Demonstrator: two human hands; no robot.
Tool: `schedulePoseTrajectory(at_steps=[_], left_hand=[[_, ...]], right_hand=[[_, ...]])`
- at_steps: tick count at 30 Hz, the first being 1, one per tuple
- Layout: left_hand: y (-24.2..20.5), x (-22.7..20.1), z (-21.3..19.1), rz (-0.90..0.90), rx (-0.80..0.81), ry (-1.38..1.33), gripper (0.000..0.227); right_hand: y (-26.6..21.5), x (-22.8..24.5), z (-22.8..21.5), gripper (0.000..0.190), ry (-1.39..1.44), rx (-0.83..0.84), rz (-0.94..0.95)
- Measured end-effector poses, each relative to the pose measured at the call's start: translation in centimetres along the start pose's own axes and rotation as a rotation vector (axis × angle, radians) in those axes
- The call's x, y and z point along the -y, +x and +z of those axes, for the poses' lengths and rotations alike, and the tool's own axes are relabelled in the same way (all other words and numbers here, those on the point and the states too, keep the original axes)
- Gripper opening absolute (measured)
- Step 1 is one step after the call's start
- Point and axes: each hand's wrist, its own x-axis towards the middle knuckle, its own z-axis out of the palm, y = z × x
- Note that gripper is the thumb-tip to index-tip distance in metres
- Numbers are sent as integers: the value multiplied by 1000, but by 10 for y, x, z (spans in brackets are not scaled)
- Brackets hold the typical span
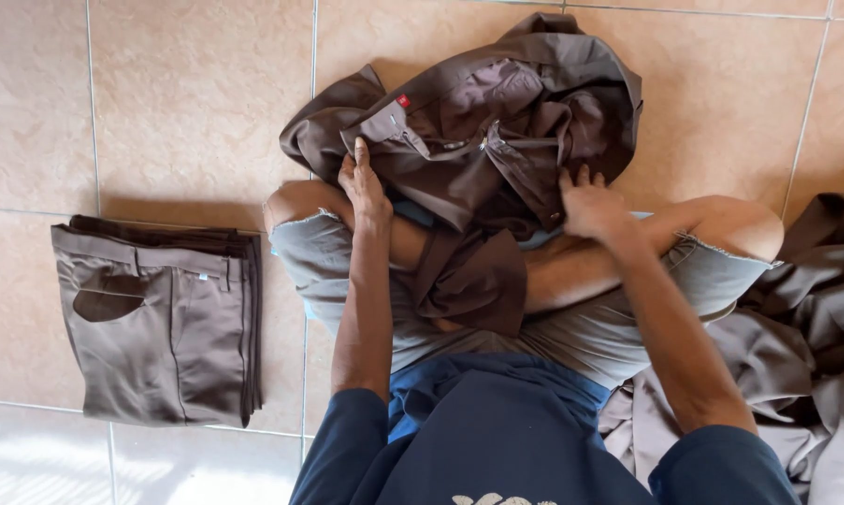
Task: Folding brown trousers into a neat rectangular shape while sitting on the floor.
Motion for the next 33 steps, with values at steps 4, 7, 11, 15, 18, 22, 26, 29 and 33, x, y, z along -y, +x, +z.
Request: schedulePoseTrajectory(at_steps=[4, 7, 11, 15, 18, 22, 26, 29, 33], left_hand=[[14, 14, -7, -21, 19, -91, 31], [26, 30, -13, -54, 5, -176, 28], [53, 63, -19, -101, -13, -250, 34], [51, 56, -15, -117, -4, -248, 34], [49, 56, -18, -144, -34, -203, 39], [44, 35, -18, -45, -19, -189, 25], [-28, -116, 12, 348, 207, -8, 24], [-82, -182, 56, 718, 304, 149, 19], [-177, -193, 82, 845, 539, 317, 21]], right_hand=[[53, -29, 51, 84, -350, -472, -6], [-25, 3, -9, 66, 30, -546, -158], [-82, -3, -62, 43, 592, -707, -234], [-64, -3, -53, 61, 289, -541, -210], [-42, -18, -47, 51, -59, -456, -129], [-98, 0, -79, 14, 373, -654, -214], [-214, 37, -124, 30, 761, -754, -297], [-235, 39, -127, 23, 763, -714, -88], [-206, 42, -81, 35, 1336, -817, -42]])
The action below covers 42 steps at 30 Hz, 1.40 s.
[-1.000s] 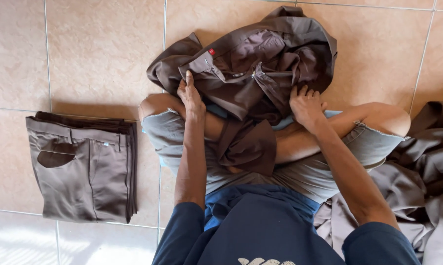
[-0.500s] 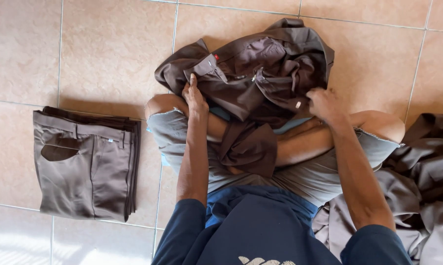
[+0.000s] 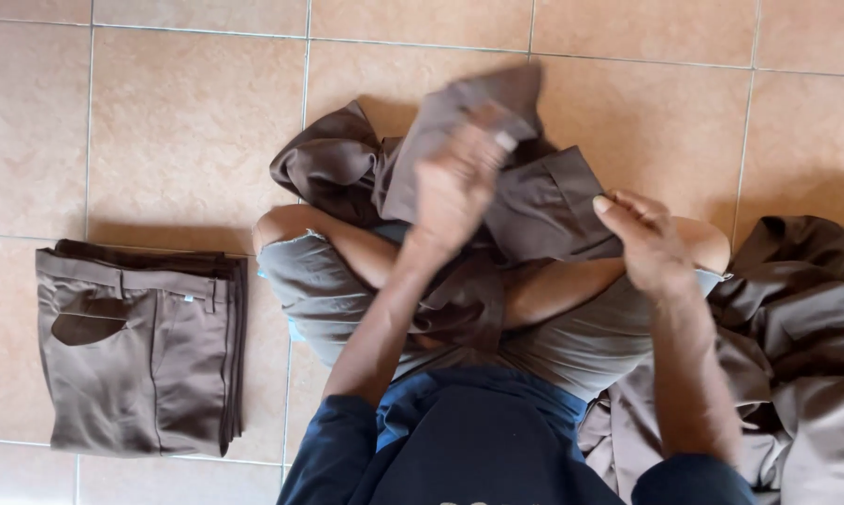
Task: Folding brown trousers into a neat rectangular shape while sitting on the floor.
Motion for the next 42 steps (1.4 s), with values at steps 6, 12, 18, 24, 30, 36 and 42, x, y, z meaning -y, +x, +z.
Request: schedulePoseTrajectory(at_steps=[6, 12, 18, 24, 30, 36, 42], left_hand=[[-50, -20, 22, -129, 467, -357, 29], [-23, -26, -19, -132, 174, -362, 30], [-40, -27, -25, -84, 586, -517, 34], [-42, -16, -34, -207, 609, -611, 35], [-39, -7, -38, -195, 572, -568, 28], [-43, -10, -40, -191, 658, -581, 32], [-32, 19, -24, -104, 376, -345, 25]], right_hand=[[-49, 50, 12, 48, -37, 480, -242], [-70, 57, 19, 33, -157, 139, -494], [-72, 70, 41, 29, -331, -45, -753], [-72, 97, 50, 25, -423, 66, -770], [-67, 101, 54, 25, -423, 104, -849], [-61, 105, 60, 21, -493, 91, -846], [-66, 79, 104, 49, -599, -241, -950]])
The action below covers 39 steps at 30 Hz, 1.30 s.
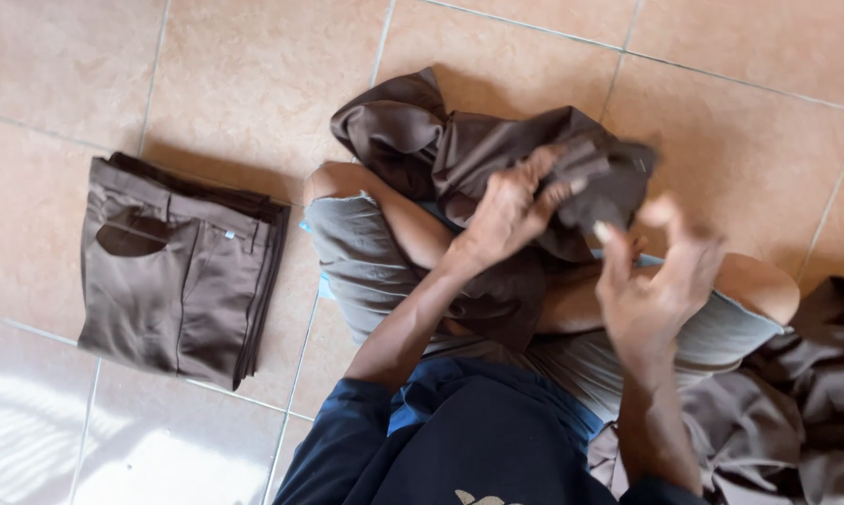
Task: Folding brown trousers into a neat rectangular shape while sitting on the floor.
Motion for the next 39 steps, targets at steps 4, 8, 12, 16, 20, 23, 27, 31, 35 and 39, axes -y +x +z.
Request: schedulePoseTrajectory(at_steps=[4, 8, 12, 16, 20, 23, 27, 31, 35, 39], left_hand=[[25, 40, -12, 59, -256, 742, 33], [30, 36, 57, 276, -224, 912, 23], [18, 37, 113, 393, 97, 710, 61], [29, 46, 117, 104, 43, 472, 45], [72, 30, 61, 1, -317, 283, 24], [97, -22, 0, -172, -545, 282, 45], [78, 12, -54, -69, -715, -34, 31], [28, 103, -45, -264, -813, -542, 52], [-22, 186, -18, -521, -975, -553, 34], [-26, 185, -13, -574, -1006, -362, 37]], right_hand=[[-55, 4, 64, 34, 351, 217, 41], [-163, -70, 277, 110, 989, 907, 789], [-57, 15, 282, 118, 492, 478, 216], [-81, -39, 327, 106, 28, 587, 266], [-87, -73, 307, 51, 536, 527, 997], [-149, -209, 324, 71, -326, 709, 49], [-50, -267, 151, 50, -95, 472, 432], [-46, -434, 110, 37, -696, 499, 87], [-27, -284, 75, 30, -774, 945, 332], [-57, -200, 117, 77, -423, 937, 288]])
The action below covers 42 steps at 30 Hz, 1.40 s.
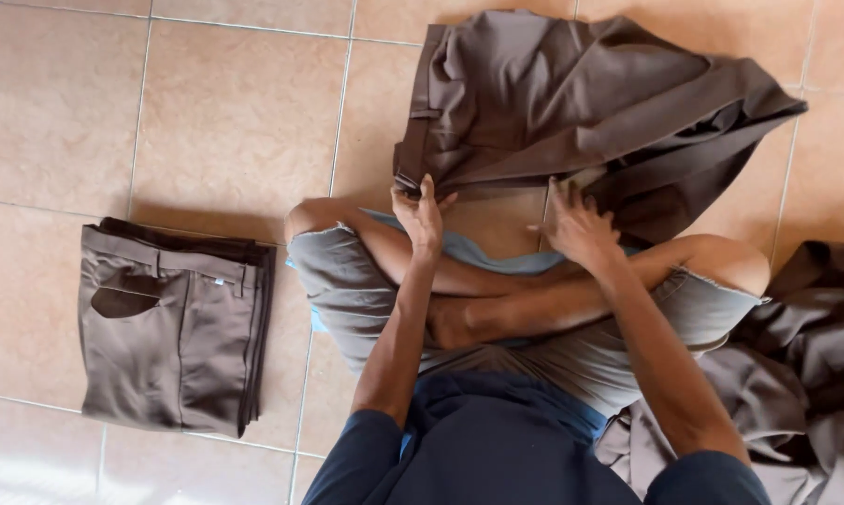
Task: Folding brown trousers into a neat rectangular shape while sitting on the floor.
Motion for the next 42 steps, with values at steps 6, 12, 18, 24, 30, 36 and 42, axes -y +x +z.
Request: schedulePoseTrajectory(at_steps=[6, 12, 18, 24, 30, 36, 42], left_hand=[[9, -41, -31, 50, 2, -33, 38], [18, -37, -46, 97, -41, -9, 31], [45, -47, -54, 16, -102, -142, 46], [66, -25, -61, -108, -84, -279, 45], [85, -13, -75, -101, 8, -383, 36], [72, -18, -73, -89, 6, -438, 34], [73, -9, -74, -70, 18, -436, 35]], right_hand=[[20, -66, 10, 42, -76, 126, 184], [48, -123, 62, 71, -61, -449, 471], [52, -211, 48, 52, -292, 169, 561], [19, -179, 83, 10, -977, -353, 195], [24, 38, 37, 34, -320, -806, -475], [67, 113, 46, 73, -210, -900, -376], [85, 90, 38, 47, -167, -908, -251]])
